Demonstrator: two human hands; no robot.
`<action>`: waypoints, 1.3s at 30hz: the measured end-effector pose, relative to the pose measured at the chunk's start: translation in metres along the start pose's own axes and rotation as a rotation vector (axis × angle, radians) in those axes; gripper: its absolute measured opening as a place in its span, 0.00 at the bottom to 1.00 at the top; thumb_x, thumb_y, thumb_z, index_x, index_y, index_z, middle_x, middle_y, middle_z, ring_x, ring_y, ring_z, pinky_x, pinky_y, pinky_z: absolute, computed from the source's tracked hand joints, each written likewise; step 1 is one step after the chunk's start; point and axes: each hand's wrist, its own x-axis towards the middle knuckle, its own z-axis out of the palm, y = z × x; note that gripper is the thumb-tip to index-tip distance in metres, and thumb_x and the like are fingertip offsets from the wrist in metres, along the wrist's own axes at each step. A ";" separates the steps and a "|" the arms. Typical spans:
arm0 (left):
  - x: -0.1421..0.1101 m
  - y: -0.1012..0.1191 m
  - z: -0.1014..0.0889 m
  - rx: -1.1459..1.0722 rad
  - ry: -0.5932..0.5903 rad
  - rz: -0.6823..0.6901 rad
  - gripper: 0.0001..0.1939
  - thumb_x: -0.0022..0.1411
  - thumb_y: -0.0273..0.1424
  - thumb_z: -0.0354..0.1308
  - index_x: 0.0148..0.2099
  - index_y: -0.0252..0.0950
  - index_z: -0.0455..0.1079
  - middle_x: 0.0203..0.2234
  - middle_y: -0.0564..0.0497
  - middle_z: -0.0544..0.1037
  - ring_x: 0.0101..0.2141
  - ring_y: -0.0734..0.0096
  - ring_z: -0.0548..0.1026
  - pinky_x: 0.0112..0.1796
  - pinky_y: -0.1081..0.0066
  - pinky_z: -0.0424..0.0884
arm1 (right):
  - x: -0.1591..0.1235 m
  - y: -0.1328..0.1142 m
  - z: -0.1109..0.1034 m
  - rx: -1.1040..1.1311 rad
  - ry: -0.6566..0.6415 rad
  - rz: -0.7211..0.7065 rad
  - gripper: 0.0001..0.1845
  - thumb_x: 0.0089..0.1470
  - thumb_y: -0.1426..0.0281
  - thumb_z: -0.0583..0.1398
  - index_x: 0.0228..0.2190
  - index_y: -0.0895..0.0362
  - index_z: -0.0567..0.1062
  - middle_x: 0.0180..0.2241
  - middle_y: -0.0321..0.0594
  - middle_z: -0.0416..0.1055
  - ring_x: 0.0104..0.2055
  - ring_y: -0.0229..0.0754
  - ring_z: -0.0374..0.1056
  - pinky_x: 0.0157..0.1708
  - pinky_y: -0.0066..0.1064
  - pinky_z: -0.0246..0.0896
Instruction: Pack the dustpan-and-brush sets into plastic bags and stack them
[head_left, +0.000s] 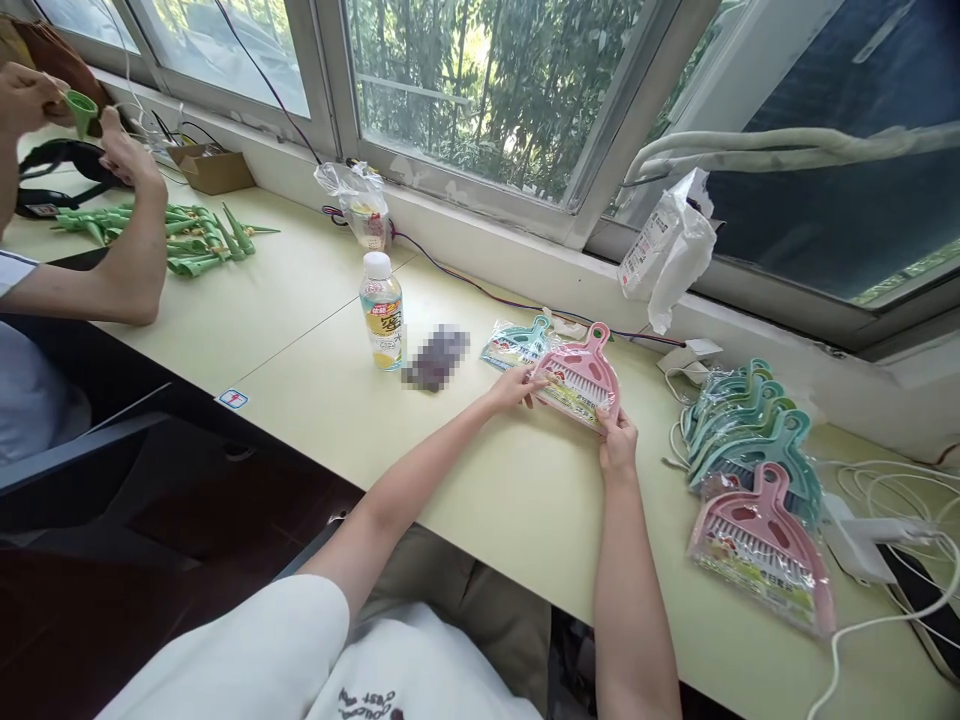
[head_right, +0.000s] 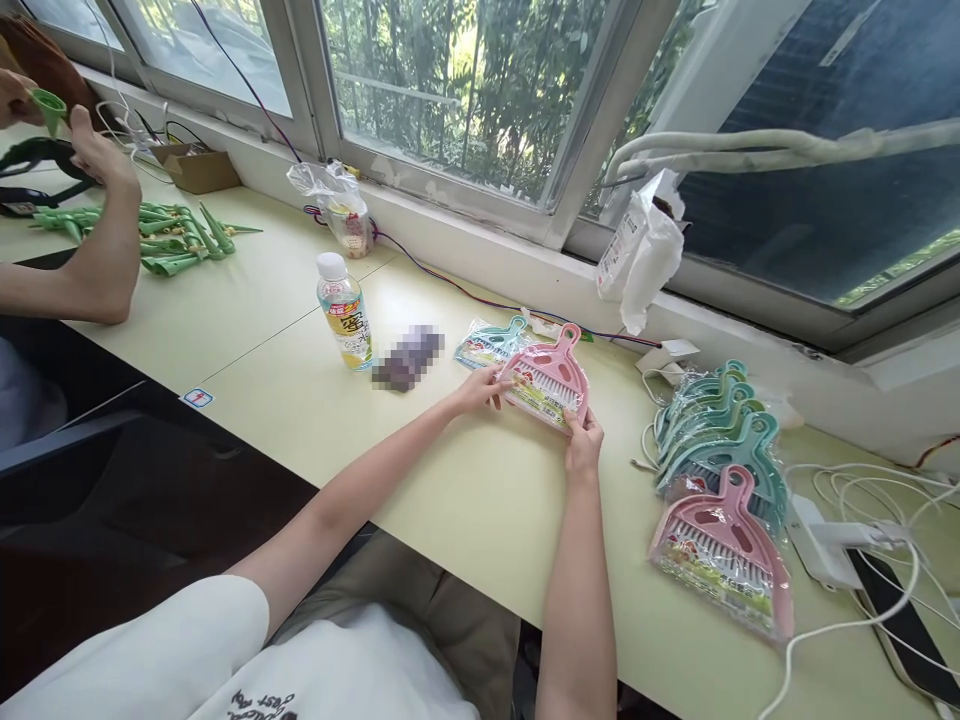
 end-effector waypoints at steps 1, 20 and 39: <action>0.003 -0.004 0.001 0.032 0.047 -0.004 0.21 0.63 0.40 0.52 0.53 0.32 0.66 0.28 0.49 0.78 0.21 0.77 0.74 0.22 0.78 0.64 | -0.002 0.000 0.003 -0.008 -0.021 0.007 0.31 0.32 0.64 0.70 0.42 0.59 0.75 0.41 0.42 0.75 0.44 0.45 0.70 0.45 0.38 0.68; 0.027 -0.022 -0.079 0.752 0.445 -0.050 0.11 0.61 0.28 0.55 0.45 0.37 0.73 0.46 0.46 0.72 0.46 0.66 0.71 0.50 0.70 0.64 | -0.001 0.003 0.005 0.096 0.113 0.009 0.29 0.26 0.68 0.71 0.37 0.60 0.77 0.38 0.42 0.76 0.41 0.42 0.71 0.38 0.30 0.70; 0.040 -0.037 -0.073 0.677 0.561 -0.099 0.20 0.69 0.35 0.40 0.45 0.37 0.73 0.39 0.45 0.79 0.41 0.67 0.75 0.43 0.71 0.66 | 0.039 0.016 0.089 -0.663 0.092 -0.319 0.28 0.45 0.61 0.60 0.47 0.63 0.74 0.41 0.51 0.76 0.40 0.48 0.71 0.43 0.34 0.62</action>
